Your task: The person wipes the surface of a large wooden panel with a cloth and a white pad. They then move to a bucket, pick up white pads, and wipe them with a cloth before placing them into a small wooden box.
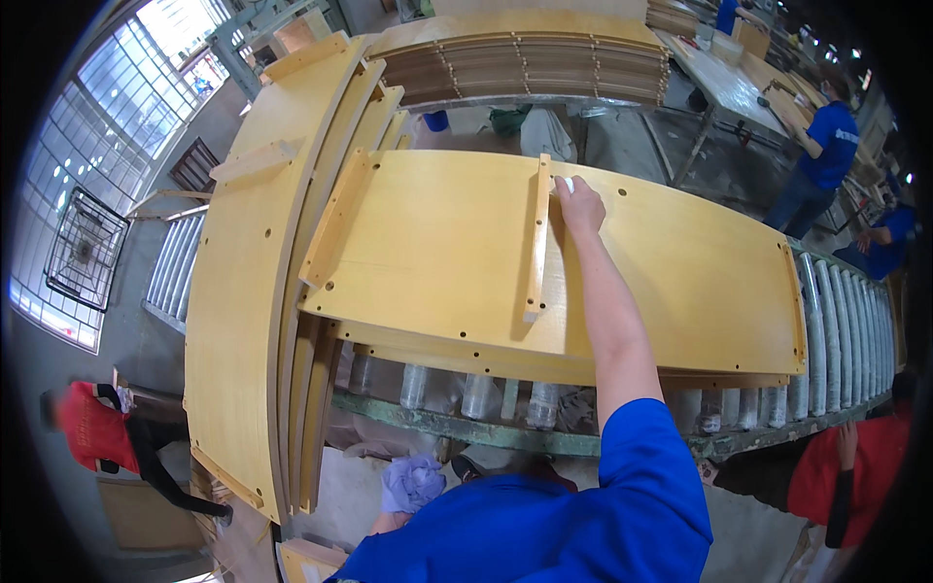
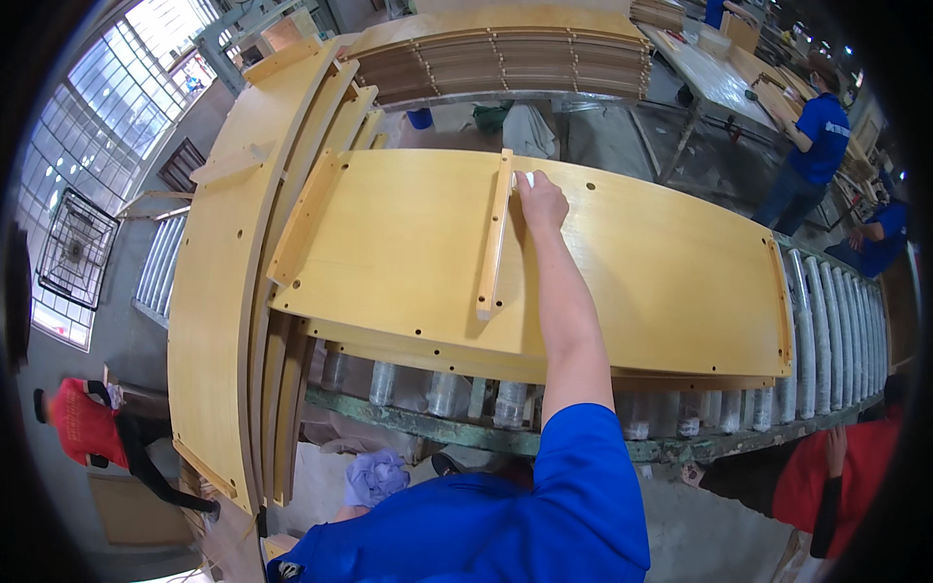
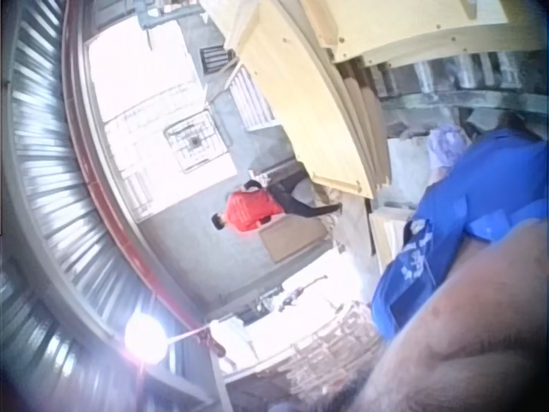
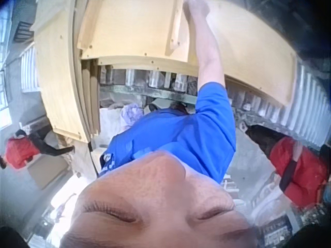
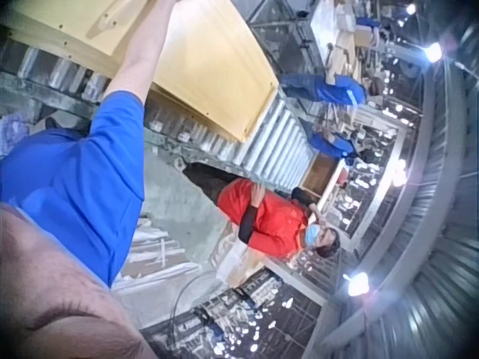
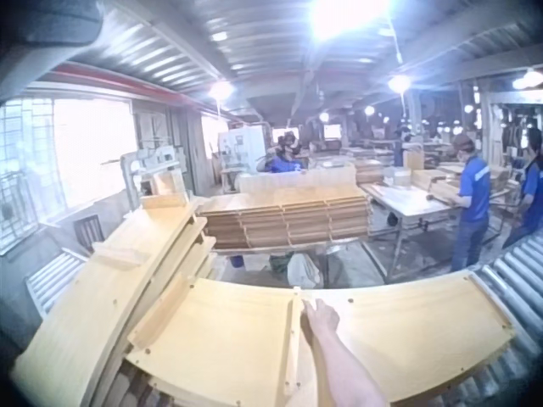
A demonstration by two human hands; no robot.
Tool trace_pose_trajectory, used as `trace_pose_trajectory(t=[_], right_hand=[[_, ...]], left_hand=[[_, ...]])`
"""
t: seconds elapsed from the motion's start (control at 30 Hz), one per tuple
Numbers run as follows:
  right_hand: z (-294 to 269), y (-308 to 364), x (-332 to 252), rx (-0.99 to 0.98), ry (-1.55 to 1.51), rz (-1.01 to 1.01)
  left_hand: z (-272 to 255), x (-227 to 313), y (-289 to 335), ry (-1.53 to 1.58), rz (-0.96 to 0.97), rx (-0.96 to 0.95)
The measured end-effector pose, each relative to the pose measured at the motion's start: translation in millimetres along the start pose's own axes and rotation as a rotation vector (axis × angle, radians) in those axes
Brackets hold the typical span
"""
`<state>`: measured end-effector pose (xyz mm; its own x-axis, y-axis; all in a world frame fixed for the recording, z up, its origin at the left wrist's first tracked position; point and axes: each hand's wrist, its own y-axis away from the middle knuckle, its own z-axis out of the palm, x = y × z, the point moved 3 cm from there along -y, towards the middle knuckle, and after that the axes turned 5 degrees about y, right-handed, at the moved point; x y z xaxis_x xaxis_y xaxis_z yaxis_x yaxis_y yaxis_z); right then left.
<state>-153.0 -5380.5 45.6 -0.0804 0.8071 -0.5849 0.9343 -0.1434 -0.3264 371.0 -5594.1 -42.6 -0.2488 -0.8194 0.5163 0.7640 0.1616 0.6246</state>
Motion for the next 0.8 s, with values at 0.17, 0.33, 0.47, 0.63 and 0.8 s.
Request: trace_pose_trajectory(t=[0.17, 0.33, 0.47, 0.63, 0.8], right_hand=[[-16, 40, 3, -0.017, -0.013, -0.029], [-38, 86, 7, -0.054, -0.008, -0.072], [-54, 129, 11, -0.068, -0.053, -0.136], [-69, 172, 18, -0.139, -0.098, -0.159], [-77, 181, 18, -0.161, -0.075, -0.187]], left_hand=[[-11, 8, -10, -0.579, 0.255, -0.136], [-15, 4, -11, 0.039, -0.081, -0.084], [-7, 8, -8, 0.097, -0.121, -0.084], [6, 4, -7, 0.135, -0.143, -0.096], [14, -12, -9, 0.136, -0.137, -0.188]])
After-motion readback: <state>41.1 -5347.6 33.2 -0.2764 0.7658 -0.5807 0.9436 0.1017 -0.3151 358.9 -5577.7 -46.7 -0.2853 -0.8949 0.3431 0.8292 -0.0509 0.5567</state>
